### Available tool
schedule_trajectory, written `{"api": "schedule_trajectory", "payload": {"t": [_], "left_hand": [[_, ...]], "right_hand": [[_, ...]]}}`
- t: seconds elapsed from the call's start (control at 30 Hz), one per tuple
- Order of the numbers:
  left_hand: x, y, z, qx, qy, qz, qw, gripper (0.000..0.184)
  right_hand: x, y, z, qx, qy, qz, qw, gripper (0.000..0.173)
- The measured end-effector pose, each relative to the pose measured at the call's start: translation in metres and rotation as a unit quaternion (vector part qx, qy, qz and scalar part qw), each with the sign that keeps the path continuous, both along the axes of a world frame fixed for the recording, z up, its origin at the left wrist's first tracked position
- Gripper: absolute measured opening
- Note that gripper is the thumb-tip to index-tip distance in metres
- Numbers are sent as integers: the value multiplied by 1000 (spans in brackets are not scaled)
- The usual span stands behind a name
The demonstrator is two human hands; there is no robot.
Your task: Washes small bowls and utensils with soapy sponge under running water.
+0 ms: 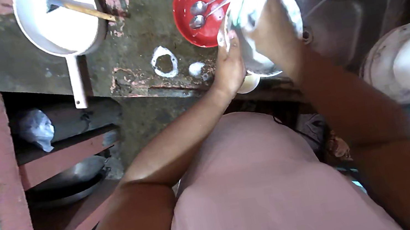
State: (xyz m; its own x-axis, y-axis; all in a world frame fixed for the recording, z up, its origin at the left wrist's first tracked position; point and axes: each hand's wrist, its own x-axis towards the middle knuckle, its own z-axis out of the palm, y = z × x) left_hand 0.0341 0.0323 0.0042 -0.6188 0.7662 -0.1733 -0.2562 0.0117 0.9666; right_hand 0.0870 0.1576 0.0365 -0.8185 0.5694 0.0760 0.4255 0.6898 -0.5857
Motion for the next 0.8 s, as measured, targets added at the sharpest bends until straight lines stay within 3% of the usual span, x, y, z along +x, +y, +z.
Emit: {"api": "schedule_trajectory", "payload": {"t": [0.13,0.2,0.3,0.37,0.47,0.63,0.73,0.8], "left_hand": [[-12,-6,-3,-9,2,-10,1000,57],[-18,-10,-7,-1,-8,-27,1000,56],[-31,-13,-11,5,-28,-24,999,55],[-40,-19,-10,-22,-28,-17,999,57],[-54,-23,-13,-14,-9,-35,999,58],[-90,-25,-4,-9,34,-49,998,58],[-96,-25,2,-14,19,-67,997,59],[-105,-21,5,-17,24,-51,998,57]], "right_hand": [[-13,-10,2,-24,8,21,999,62],[-19,-8,0,-36,-23,-26,999,61],[-30,-15,-2,-105,-11,-18,994,58],[-34,-23,-7,-190,8,34,981,50],[-45,-27,-11,-210,20,27,977,44],[-59,-43,1,-315,-60,58,946,26],[-70,-46,-7,-296,12,46,954,40],[-73,-51,-1,-283,-3,53,958,37]]}}
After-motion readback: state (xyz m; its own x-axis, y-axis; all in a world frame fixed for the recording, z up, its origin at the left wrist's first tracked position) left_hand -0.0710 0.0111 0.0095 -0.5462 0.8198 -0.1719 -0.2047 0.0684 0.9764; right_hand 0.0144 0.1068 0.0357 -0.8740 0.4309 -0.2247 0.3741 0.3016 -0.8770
